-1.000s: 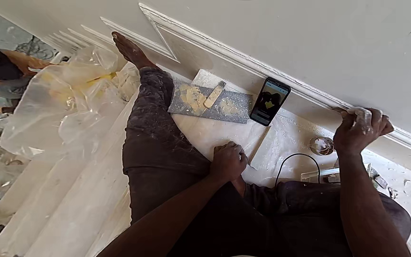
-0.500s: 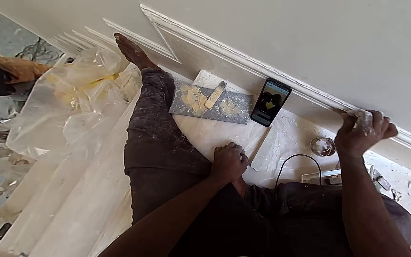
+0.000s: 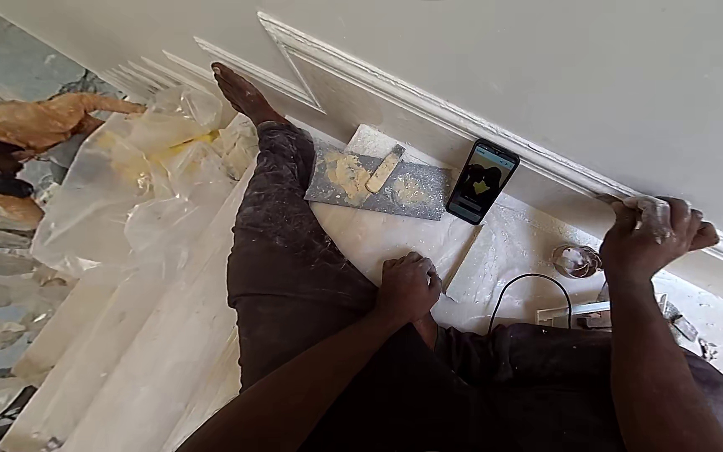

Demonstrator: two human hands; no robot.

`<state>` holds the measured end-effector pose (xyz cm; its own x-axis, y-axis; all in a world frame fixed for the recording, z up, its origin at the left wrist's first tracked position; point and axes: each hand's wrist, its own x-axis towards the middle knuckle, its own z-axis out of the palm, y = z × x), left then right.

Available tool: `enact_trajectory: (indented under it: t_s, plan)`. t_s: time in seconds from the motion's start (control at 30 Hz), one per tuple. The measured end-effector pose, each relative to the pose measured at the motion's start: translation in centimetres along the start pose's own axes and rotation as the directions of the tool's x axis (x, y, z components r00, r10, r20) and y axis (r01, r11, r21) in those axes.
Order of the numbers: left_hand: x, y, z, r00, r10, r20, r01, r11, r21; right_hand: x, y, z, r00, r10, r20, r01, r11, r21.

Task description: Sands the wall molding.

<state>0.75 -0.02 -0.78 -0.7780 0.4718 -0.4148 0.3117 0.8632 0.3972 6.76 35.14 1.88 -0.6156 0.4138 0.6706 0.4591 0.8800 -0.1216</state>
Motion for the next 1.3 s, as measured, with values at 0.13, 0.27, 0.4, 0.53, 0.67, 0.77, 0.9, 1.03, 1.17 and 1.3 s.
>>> enact_trajectory:
  t_s: [0.13, 0.27, 0.4, 0.53, 0.67, 0.77, 0.9, 1.03, 1.17, 1.3]
  plan:
    - [0.1, -0.4, 0.3, 0.999, 0.021, -0.029, -0.021, 1.0, -0.015, -0.1, -2.1, 2.0, 0.998, -0.002, -0.063, 0.003, 1.0, 0.011]
    - [-0.2, -0.4, 0.4, 0.999, 0.02, -0.041, -0.021, 1.0, -0.015, 0.2, -1.4, 1.5, 0.998, -0.052, -0.02, 0.053, 0.997, 0.056]
    - [-0.8, -0.9, 0.2, 0.998, 0.02, -0.057, -0.021, 0.999, -0.025, 0.0, 0.0, 0.0, 0.999, -0.002, 0.035, 0.001, 0.999, 0.044]
    - [-0.4, -0.4, 0.5, 0.997, 0.013, -0.08, -0.014, 1.0, -0.021, -0.2, 1.0, -0.3, 0.995, 0.075, 0.062, -0.078, 0.996, 0.046]
    - [0.0, -0.1, 0.1, 1.0, -0.012, 0.006, 0.012, 1.0, -0.004, 0.2, -2.2, 1.9, 1.0, -0.021, 0.022, 0.019, 0.996, 0.086]
    - [-0.2, -0.2, 0.0, 1.0, -0.005, -0.007, 0.005, 1.0, -0.016, 0.8, -4.9, 3.3, 0.993, -0.108, -0.045, 0.112, 0.988, 0.104]
    - [-0.9, -0.9, 0.5, 0.996, 0.025, -0.089, -0.031, 0.998, -0.057, 0.6, -3.4, 1.3, 0.994, -0.089, 0.064, 0.085, 0.994, 0.066]
    - [-0.7, -0.6, 0.3, 0.998, 0.019, -0.064, -0.022, 0.999, -0.036, -0.4, 0.9, -0.5, 0.996, 0.069, 0.047, -0.069, 0.997, -0.017]
    - [-0.1, -0.4, 0.6, 0.998, 0.025, -0.051, -0.025, 1.0, 0.001, -0.3, -1.4, 0.9, 1.0, -0.019, -0.001, 0.019, 1.0, 0.01]
    - [-0.2, -0.8, 0.2, 0.999, 0.022, -0.029, -0.023, 0.999, -0.036, 0.8, -5.5, 3.2, 0.99, -0.122, -0.071, 0.127, 0.989, 0.071]
